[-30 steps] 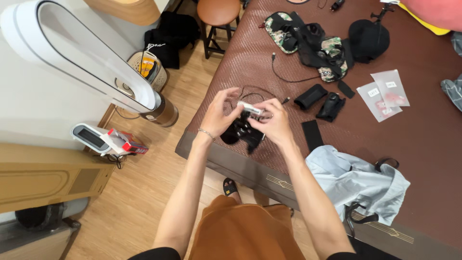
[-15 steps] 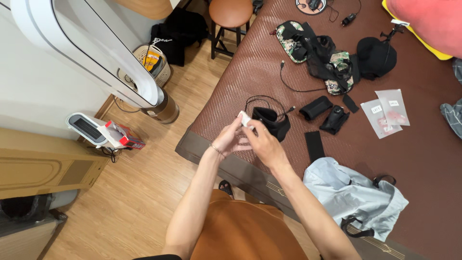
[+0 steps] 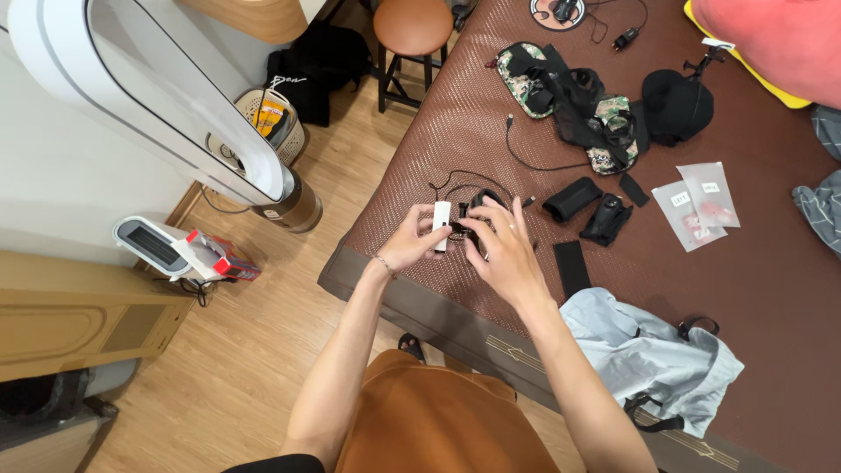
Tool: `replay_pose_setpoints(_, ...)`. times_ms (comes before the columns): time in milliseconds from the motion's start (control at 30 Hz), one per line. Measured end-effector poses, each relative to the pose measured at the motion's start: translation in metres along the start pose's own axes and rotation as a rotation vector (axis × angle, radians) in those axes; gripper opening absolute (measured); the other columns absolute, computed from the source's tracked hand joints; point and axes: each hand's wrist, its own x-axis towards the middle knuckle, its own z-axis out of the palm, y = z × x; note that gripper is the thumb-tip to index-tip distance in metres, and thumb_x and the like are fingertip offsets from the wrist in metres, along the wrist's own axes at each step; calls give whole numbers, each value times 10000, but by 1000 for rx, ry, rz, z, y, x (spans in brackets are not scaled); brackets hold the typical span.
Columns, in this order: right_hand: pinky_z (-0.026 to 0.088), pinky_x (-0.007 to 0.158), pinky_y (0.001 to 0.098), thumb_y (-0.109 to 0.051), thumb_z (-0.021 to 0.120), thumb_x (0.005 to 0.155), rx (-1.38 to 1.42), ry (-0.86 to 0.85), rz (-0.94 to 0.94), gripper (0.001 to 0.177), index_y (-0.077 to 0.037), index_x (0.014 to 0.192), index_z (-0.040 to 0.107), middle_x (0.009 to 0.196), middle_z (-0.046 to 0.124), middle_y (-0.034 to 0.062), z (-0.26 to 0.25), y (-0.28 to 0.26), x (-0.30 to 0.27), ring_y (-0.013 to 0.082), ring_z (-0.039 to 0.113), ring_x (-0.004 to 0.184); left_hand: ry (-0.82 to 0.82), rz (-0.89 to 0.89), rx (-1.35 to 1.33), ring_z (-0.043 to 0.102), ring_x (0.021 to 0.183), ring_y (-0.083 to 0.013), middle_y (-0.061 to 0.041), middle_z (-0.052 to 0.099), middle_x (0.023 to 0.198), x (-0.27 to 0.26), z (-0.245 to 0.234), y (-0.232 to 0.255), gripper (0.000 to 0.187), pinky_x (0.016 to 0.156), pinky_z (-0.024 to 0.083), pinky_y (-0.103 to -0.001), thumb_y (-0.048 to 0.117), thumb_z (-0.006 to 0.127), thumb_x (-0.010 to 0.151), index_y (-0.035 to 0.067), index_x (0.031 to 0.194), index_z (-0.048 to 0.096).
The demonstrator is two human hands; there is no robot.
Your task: The person sorts through various electronic gear, bags, and papers on a bed, placing items into a small grey drawstring bag and checking the contents of a white electronic device.
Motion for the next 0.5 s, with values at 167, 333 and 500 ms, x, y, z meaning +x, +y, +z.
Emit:
replay_pose_setpoints(167, 142, 1242, 648, -158, 780, 850, 84, -92, 55, 307, -98, 1150, 745, 1215, 638, 71, 6, -1, 20, 305, 532, 1343, -30, 46, 145, 722, 1077, -203, -205, 655, 1286, -5, 1, 13, 569, 761, 675, -324, 235, 718, 950, 20, 1305, 329)
replay_pose_setpoints(333, 117, 1261, 625, -179, 782, 843, 122, -119, 159, 310, -107, 1145, 770, 1118, 642, 32, 18, 3, 17, 272, 588, 1169, -21, 108, 220, 715, 1002, -184, -232, 697, 1205, -3, -1, 4, 475, 727, 634, -317, 273, 698, 963, 38, 1212, 368)
replay_pose_setpoints(500, 110, 1271, 623, -166, 756, 885, 110, -82, 179, 240, -82, 1110, 760, 1066, 637, 27, 27, 11, 13, 252, 606, 1128, 21, 265, 307, 701, 1014, -157, -173, 697, 1221, -14, 7, 9, 502, 759, 593, -279, 266, 751, 950, 22, 1262, 442)
